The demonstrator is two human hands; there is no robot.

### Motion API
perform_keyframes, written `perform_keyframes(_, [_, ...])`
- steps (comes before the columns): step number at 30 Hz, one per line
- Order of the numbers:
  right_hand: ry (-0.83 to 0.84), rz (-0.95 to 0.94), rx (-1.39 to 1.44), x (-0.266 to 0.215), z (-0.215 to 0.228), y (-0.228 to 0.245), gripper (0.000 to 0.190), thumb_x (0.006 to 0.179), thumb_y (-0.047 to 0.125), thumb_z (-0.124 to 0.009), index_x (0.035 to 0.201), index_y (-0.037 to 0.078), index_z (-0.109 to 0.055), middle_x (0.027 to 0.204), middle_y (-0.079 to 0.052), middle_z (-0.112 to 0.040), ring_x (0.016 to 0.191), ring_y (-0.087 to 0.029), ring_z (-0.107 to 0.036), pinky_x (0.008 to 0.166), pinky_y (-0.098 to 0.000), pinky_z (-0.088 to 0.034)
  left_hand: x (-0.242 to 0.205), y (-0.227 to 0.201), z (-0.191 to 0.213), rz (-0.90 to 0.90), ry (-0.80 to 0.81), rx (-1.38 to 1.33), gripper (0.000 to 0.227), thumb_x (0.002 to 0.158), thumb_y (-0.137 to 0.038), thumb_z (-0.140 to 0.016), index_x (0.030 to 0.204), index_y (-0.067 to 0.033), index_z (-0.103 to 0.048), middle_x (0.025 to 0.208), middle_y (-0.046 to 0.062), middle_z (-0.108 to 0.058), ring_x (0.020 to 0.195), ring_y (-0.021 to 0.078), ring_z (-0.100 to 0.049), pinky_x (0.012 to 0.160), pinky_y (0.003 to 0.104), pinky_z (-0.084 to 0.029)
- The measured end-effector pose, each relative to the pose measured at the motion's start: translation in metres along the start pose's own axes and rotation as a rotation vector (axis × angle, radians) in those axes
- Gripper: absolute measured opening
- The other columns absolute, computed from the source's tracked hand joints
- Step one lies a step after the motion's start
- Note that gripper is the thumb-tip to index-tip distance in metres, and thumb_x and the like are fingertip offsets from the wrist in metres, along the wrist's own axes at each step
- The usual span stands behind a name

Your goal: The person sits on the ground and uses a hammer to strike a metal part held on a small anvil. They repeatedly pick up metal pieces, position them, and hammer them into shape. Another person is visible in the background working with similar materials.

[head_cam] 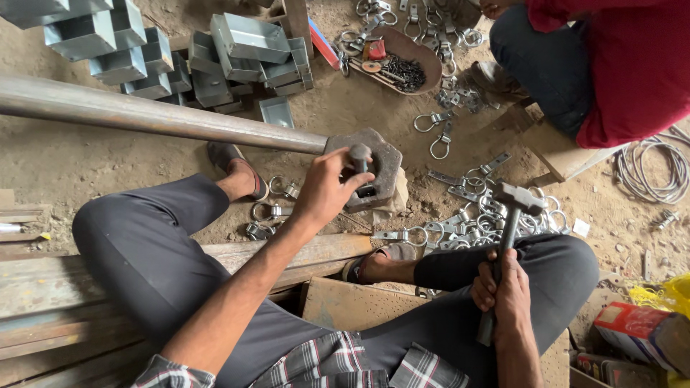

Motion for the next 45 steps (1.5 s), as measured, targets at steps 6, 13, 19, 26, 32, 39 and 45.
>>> perform_keyframes(6, [-0.036, 0.001, -0.017, -0.003, -0.005, 0.003, 0.04, 0.112, 0.044, -0.036, 0.103, 0.009, -0.051, 0.055, 0.004, -0.033, 0.036, -0.007, -0.031, 0.032, -0.0241, -0.029, 0.009, -0.01, -0.008, -0.146, 0.056, 0.126, 0.038, 0.085, -0.022, -0.085, 0.113, 0.0014, -0.073, 0.102, 0.014, -0.079, 0.085, 0.0227, -0.077, 0.073, 0.035, -0.064])
perform_keyframes(13, [0.016, 0.027, 0.023, 0.001, 0.0, -0.001, 0.04, 0.111, 0.045, -0.035, 0.103, 0.009, -0.05, 0.054, 0.004, -0.035, 0.034, -0.007, -0.033, 0.03, -0.0245, -0.031, 0.014, -0.019, -0.008, -0.224, 0.066, 0.149, 0.034, 0.083, -0.021, -0.087, 0.108, -0.0001, -0.075, 0.099, 0.012, -0.078, 0.083, 0.0215, -0.077, 0.071, 0.034, -0.064])
perform_keyframes(19, [-0.014, 0.027, -0.026, -0.004, -0.005, 0.002, 0.041, 0.111, 0.045, -0.035, 0.102, 0.008, -0.05, 0.054, 0.004, -0.035, 0.035, -0.007, -0.033, 0.031, -0.0239, -0.031, 0.007, -0.028, -0.014, -0.245, 0.132, 0.272, 0.033, 0.083, -0.026, -0.087, 0.104, -0.0019, -0.076, 0.092, 0.009, -0.074, 0.075, 0.0204, -0.072, 0.063, 0.031, -0.062])
perform_keyframes(26, [-0.044, 0.141, -0.516, -0.032, -0.038, 0.022, 0.038, 0.106, 0.041, -0.041, 0.093, 0.006, -0.05, 0.051, 0.0, -0.044, 0.033, -0.011, -0.039, 0.027, -0.0286, -0.035, 0.012, -0.035, -0.019, -0.36, 0.126, 0.392, 0.035, 0.081, -0.025, -0.087, 0.102, 0.0003, -0.076, 0.094, 0.009, -0.074, 0.085, 0.0218, -0.068, 0.072, 0.033, -0.061])
perform_keyframes(32, [-0.048, 0.484, -0.941, -0.062, -0.071, 0.068, 0.033, 0.104, 0.036, -0.04, 0.091, 0.009, -0.054, 0.047, -0.002, -0.05, 0.028, -0.011, -0.041, 0.027, -0.0304, -0.034, 0.017, -0.035, -0.021, -0.31, 0.155, 0.342, 0.033, 0.084, -0.025, -0.085, 0.102, 0.0011, -0.075, 0.093, 0.01, -0.073, 0.081, 0.022, -0.069, 0.069, 0.033, -0.06])
perform_keyframes(39, [0.119, 1.025, -0.981, -0.061, -0.125, 0.078, 0.029, 0.114, 0.028, -0.041, 0.11, 0.0, -0.048, 0.073, -0.006, -0.058, 0.053, -0.012, -0.052, 0.04, -0.0305, -0.039, 0.017, -0.024, -0.024, -0.245, 0.194, 0.307, 0.025, 0.088, -0.021, -0.083, 0.099, -0.0009, -0.074, 0.09, 0.009, -0.072, 0.077, 0.0202, -0.069, 0.064, 0.032, -0.06])
perform_keyframes(45, [0.072, 0.426, -1.038, -0.041, -0.097, 0.08, 0.026, 0.106, 0.026, -0.044, 0.095, 0.006, -0.056, 0.055, -0.008, -0.058, 0.035, -0.018, -0.046, 0.028, -0.034, -0.036, 0.023, -0.021, -0.018, -0.157, 0.146, 0.226, 0.023, 0.089, -0.021, -0.083, 0.096, -0.0009, -0.075, 0.087, 0.01, -0.074, 0.068, 0.0197, -0.07, 0.059, 0.032, -0.06])
Point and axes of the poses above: each hand's wrist, its own x-axis towards the middle knuckle, its own z-axis out of the back of the hand, y = z × x, the point moved 1 cm from there along x, towards the middle knuckle
